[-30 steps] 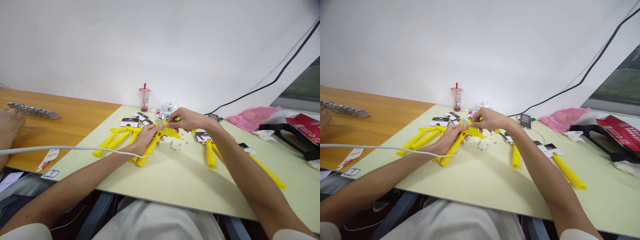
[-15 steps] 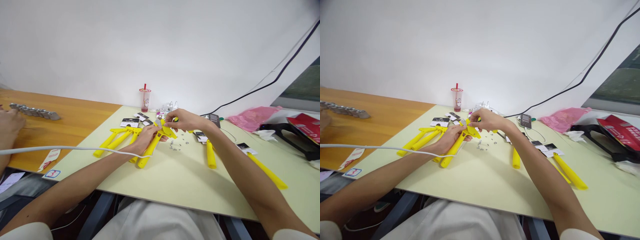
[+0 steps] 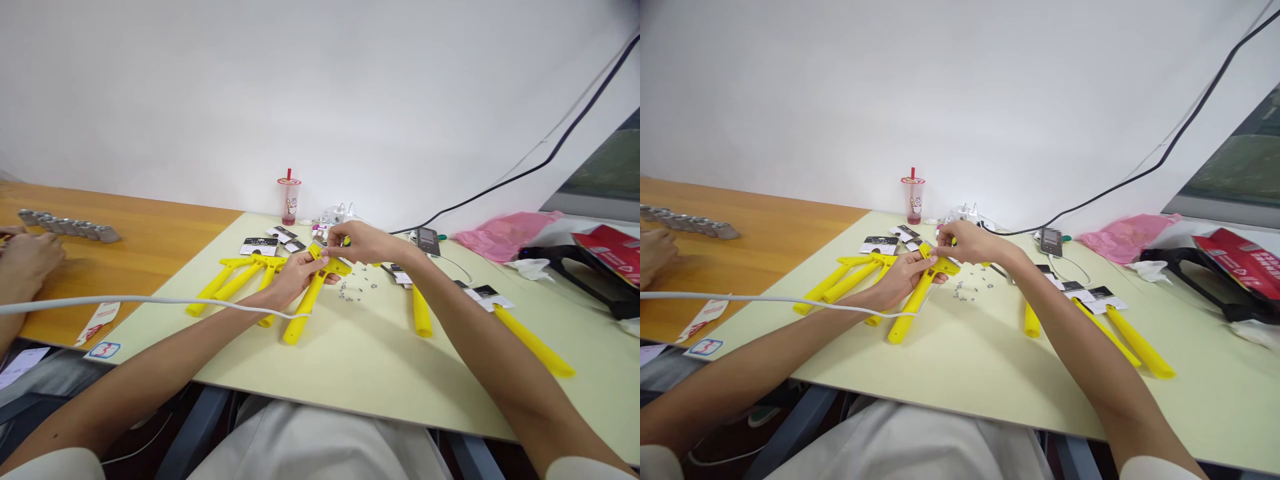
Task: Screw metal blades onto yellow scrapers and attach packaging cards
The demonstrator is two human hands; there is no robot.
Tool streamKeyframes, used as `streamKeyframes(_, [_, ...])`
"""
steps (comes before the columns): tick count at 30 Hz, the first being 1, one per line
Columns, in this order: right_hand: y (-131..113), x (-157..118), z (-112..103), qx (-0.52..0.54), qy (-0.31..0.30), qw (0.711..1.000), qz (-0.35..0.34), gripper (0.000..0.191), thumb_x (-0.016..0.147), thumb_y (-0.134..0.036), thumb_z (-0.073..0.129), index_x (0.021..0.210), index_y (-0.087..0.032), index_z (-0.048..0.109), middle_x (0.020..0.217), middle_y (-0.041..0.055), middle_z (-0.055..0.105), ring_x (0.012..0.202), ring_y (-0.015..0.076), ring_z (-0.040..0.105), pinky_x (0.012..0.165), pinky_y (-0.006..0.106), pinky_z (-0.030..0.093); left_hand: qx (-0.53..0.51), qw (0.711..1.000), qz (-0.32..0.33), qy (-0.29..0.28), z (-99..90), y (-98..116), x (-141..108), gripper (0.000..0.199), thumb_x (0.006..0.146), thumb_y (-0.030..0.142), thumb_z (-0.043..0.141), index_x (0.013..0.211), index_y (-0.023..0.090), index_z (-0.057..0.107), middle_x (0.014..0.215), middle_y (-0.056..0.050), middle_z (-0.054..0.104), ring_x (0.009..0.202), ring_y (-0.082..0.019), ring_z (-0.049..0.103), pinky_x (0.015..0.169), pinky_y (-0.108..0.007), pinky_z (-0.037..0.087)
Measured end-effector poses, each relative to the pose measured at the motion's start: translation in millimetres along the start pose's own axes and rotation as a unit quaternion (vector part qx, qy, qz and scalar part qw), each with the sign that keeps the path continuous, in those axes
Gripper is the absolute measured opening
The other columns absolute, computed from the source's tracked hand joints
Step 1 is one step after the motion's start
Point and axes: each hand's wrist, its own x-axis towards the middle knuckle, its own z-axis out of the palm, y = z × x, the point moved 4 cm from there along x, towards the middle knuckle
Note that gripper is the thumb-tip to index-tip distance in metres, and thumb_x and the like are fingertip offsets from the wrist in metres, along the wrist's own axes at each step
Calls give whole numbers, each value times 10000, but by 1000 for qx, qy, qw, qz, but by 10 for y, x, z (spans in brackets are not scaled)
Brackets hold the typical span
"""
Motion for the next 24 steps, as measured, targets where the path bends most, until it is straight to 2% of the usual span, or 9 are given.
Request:
streamKeyframes(4, [5, 9, 11, -6, 9, 1000, -2, 376, 994, -549, 727, 892, -209, 605, 780, -6, 610, 623, 124, 490, 570, 284, 368, 3, 1000, 2, -14, -10, -4, 1, 233, 928, 286, 883, 984, 82, 787, 990, -169, 841, 833, -236, 837, 951, -404, 692])
streamKeyframes(9, [4, 12, 1, 6, 15, 1000, -19, 467, 967, -633, 750, 843, -216, 582, 755, -13, 582, 644, 135, 454, 598, 301, 356, -3, 1000, 15, -19, -5, 1, -5, 332, 815, 293, 981, 968, 86, 772, 944, -146, 836, 842, -267, 837, 982, -474, 683])
streamKeyframes(12, [9, 3, -18, 3, 14, 999, -34, 467, 972, -640, 745, 836, -215, 606, 740, -18, 558, 644, 139, 434, 595, 308, 343, -10, 999, 24, -22, -1, -6, -2, 322, 817, 294, 975, 966, 92, 774, 931, -144, 835, 857, -284, 840, 1001, -503, 676])
streamKeyframes(16, [47, -17, -58, 23, 9, 998, -60, 421, 985, -628, 732, 907, -218, 678, 828, 1, 624, 682, 152, 475, 590, 308, 362, -28, 999, 33, -23, -4, -11, 0, 257, 883, 288, 910, 996, 95, 783, 994, -167, 847, 895, -298, 849, 1037, -523, 659])
streamKeyframes(19, [75, -23, -90, 27, 11, 996, -80, 386, 982, -603, 747, 941, -220, 717, 900, 21, 685, 738, 167, 525, 627, 311, 399, -33, 998, 36, -27, -2, -7, -6, 275, 876, 304, 921, 981, 92, 781, 1000, -182, 848, 918, -317, 853, 1056, -534, 647])
streamKeyframes(24, [55, -24, -102, 17, 21, 995, -96, 375, 984, -581, 754, 921, -213, 723, 863, 18, 687, 729, 165, 536, 641, 309, 418, -27, 998, 41, -43, 22, 3, -22, 370, 838, 385, 971, 991, 105, 783, 1030, -183, 852, 946, -331, 851, 1089, -560, 624])
